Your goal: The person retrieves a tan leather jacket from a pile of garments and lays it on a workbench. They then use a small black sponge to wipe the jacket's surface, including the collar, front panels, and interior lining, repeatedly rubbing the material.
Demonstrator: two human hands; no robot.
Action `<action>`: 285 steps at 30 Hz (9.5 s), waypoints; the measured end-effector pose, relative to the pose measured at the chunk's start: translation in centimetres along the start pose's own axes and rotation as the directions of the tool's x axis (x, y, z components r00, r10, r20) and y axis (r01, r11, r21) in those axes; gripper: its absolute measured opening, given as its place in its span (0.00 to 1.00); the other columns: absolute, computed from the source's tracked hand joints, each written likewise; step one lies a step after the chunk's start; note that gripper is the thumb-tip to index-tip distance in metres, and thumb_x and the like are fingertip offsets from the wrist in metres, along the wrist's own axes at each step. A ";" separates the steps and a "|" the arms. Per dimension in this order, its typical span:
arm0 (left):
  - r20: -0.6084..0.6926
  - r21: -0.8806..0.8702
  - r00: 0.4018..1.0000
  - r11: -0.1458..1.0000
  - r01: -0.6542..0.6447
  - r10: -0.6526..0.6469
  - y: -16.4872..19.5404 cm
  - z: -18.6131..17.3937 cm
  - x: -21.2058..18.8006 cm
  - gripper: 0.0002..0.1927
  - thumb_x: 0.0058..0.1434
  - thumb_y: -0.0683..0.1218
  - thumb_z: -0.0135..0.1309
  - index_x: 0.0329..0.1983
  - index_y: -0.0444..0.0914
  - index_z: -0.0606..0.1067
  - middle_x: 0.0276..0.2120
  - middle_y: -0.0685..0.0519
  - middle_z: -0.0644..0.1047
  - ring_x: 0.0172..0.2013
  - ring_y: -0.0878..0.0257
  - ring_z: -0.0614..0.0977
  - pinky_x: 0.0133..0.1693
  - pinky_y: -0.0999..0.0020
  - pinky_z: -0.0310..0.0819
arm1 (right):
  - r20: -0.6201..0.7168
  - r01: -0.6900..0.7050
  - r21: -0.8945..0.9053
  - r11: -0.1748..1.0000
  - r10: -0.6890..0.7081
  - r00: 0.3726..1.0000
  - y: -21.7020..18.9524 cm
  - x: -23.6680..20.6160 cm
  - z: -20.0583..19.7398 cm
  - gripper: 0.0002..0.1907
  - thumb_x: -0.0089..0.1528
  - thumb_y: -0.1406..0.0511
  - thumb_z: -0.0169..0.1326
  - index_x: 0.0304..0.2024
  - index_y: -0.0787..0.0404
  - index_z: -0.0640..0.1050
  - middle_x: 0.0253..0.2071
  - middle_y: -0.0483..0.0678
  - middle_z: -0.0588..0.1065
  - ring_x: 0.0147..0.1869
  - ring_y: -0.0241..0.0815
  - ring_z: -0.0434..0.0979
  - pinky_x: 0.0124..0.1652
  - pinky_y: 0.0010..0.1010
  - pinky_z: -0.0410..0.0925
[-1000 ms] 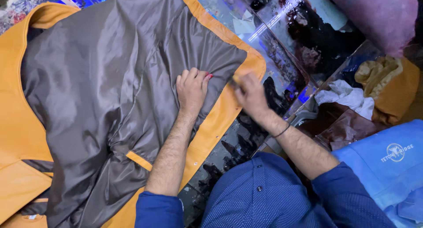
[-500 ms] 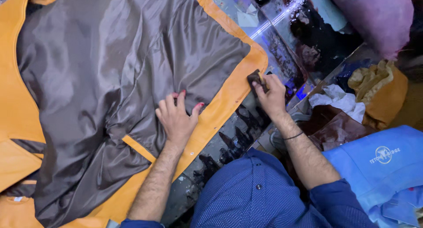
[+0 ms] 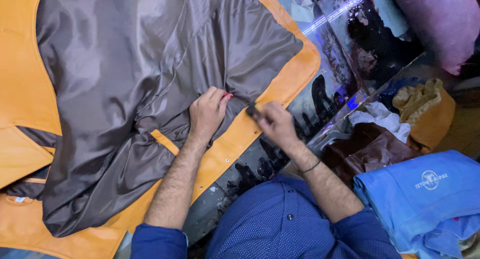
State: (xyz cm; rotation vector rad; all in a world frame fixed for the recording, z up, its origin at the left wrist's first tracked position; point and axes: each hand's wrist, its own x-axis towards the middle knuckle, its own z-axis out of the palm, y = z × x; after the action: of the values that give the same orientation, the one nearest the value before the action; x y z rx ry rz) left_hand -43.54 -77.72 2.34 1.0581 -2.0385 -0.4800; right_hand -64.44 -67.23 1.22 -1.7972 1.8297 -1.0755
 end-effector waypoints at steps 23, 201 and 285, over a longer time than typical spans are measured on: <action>-0.034 0.316 0.999 0.948 0.032 -0.022 1.9 -4.8 -5.5 0.12 0.55 0.52 0.62 0.37 0.41 0.78 0.33 0.52 0.74 0.35 0.52 0.76 0.36 0.55 0.67 | -0.023 0.117 -0.010 0.993 -0.117 0.993 -1.0 -2.8 0.9 0.12 0.59 0.72 0.60 0.45 0.66 0.76 0.39 0.55 0.74 0.40 0.52 0.77 0.38 0.37 0.71; -0.948 -0.248 -0.083 0.550 0.798 -0.307 4.3 -13.7 -13.3 0.16 0.68 0.50 0.63 0.42 0.30 0.76 0.32 0.41 0.81 0.32 0.52 0.81 0.39 0.58 0.73 | 0.068 -0.048 0.992 0.117 -0.170 0.983 9.7 34.2 3.5 0.14 0.72 0.64 0.53 0.58 0.58 0.70 0.56 0.45 0.74 0.60 0.39 0.75 0.62 0.34 0.69; -0.288 0.055 0.946 0.984 0.171 -0.148 -0.7 4.1 4.1 0.08 0.64 0.44 0.60 0.36 0.36 0.75 0.35 0.45 0.75 0.37 0.43 0.80 0.35 0.52 0.73 | 0.353 0.425 0.150 0.893 -0.450 0.820 3.7 16.9 -1.7 0.14 0.62 0.64 0.64 0.46 0.66 0.79 0.36 0.53 0.75 0.40 0.53 0.78 0.40 0.40 0.71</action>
State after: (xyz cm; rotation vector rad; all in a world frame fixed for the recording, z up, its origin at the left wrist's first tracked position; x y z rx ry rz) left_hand -47.79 -81.55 1.26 1.2699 -1.7396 -0.3099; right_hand -70.32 -83.36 3.88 -2.2636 1.1685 -0.8319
